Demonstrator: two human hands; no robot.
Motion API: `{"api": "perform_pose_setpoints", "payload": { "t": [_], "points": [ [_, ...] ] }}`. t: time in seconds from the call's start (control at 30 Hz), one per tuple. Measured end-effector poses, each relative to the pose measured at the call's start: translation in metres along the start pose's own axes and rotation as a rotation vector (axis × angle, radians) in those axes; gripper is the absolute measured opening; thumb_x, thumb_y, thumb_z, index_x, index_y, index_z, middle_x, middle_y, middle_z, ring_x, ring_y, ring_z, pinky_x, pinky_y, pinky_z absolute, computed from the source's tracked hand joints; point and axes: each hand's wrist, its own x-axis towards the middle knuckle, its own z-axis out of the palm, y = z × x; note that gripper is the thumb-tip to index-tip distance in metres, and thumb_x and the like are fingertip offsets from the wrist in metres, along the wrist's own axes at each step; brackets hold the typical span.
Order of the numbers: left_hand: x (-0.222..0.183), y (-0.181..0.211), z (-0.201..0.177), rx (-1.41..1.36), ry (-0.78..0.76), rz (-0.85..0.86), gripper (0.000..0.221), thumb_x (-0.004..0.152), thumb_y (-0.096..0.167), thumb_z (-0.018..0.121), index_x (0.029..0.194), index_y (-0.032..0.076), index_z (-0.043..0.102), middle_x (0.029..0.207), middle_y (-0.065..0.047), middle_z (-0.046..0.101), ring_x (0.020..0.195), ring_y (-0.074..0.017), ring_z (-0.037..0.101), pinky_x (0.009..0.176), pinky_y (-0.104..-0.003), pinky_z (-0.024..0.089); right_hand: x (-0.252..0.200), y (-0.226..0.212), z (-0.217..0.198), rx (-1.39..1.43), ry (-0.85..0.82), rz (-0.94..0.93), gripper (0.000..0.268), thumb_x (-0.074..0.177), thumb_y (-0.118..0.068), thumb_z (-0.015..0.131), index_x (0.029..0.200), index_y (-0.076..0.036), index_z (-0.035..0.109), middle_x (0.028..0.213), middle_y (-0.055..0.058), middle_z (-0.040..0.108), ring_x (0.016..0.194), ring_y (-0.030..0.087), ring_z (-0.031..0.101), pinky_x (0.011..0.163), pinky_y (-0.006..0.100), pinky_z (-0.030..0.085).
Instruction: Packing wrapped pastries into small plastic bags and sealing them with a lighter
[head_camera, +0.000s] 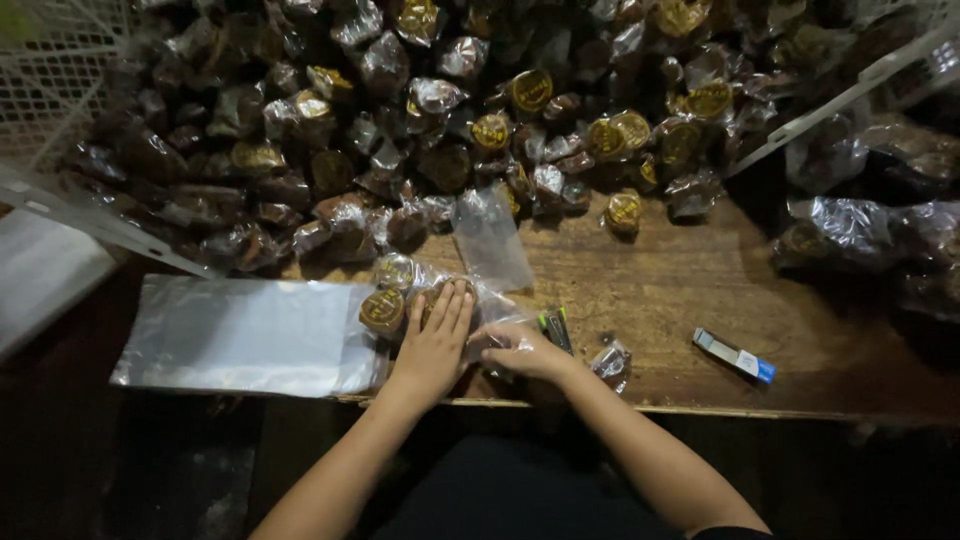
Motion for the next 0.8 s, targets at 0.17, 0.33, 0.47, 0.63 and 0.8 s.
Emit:
{"api": "perform_pose_setpoints", "payload": {
  "t": [0.17,0.33,0.47,0.63,0.8],
  "points": [
    [-0.001,0.001,0.008,-0.008,-0.009,0.016,0.103,0.079,0.045,0.070,0.160,0.004,0.021,0.170,-0.015,0.015,0.157,-0.0301,0.010,0.123,-0.060,0.007,-0.004,0.002,0.004,-0.199,-0.193,-0.128,0.037,0.085,-0.017,0.071,0.118,-0.002,0.072,0.113,0.025,0.072,0.112,0.040,0.066,0.097,0.052,0.050],
    [-0.001,0.003,0.014,0.025,-0.014,0.031,0.107,0.076,0.044,0.074,0.160,0.004,0.020,0.170,-0.016,0.013,0.157,-0.0298,0.008,0.123,-0.062,0.006,0.028,0.083,0.017,-0.452,-0.219,-0.531,0.046,0.085,-0.023,0.071,0.128,-0.009,0.068,0.115,0.019,0.066,0.106,0.039,0.061,0.091,0.052,0.051],
    [0.000,0.002,0.021,0.033,0.006,0.035,0.098,0.081,0.042,0.066,0.160,0.005,0.021,0.170,-0.014,0.015,0.157,-0.0281,0.011,0.122,-0.062,0.008,0.032,0.075,0.026,-0.892,-0.168,-0.486,0.034,0.077,-0.030,0.072,0.109,-0.018,0.073,0.102,0.011,0.067,0.098,0.033,0.068,0.081,0.042,0.057],
    [0.000,0.003,-0.001,0.066,0.003,0.030,0.107,0.074,0.047,0.073,0.159,0.006,0.023,0.170,-0.013,0.017,0.157,-0.0265,0.012,0.122,-0.062,0.005,0.004,-0.037,0.021,-0.745,-0.047,-0.324,0.035,0.086,-0.024,0.066,0.116,-0.008,0.071,0.111,0.022,0.066,0.100,0.041,0.067,0.080,0.047,0.058],
    [-0.002,0.008,-0.021,0.004,-0.014,0.018,0.101,0.079,0.051,0.068,0.158,0.006,0.026,0.169,-0.014,0.018,0.157,-0.0275,0.013,0.122,-0.063,0.007,0.033,-0.012,0.001,-1.000,0.128,-0.088,0.029,0.087,-0.027,0.059,0.107,-0.010,0.069,0.095,0.010,0.066,0.087,0.031,0.072,0.071,0.042,0.060]
  ]
}}
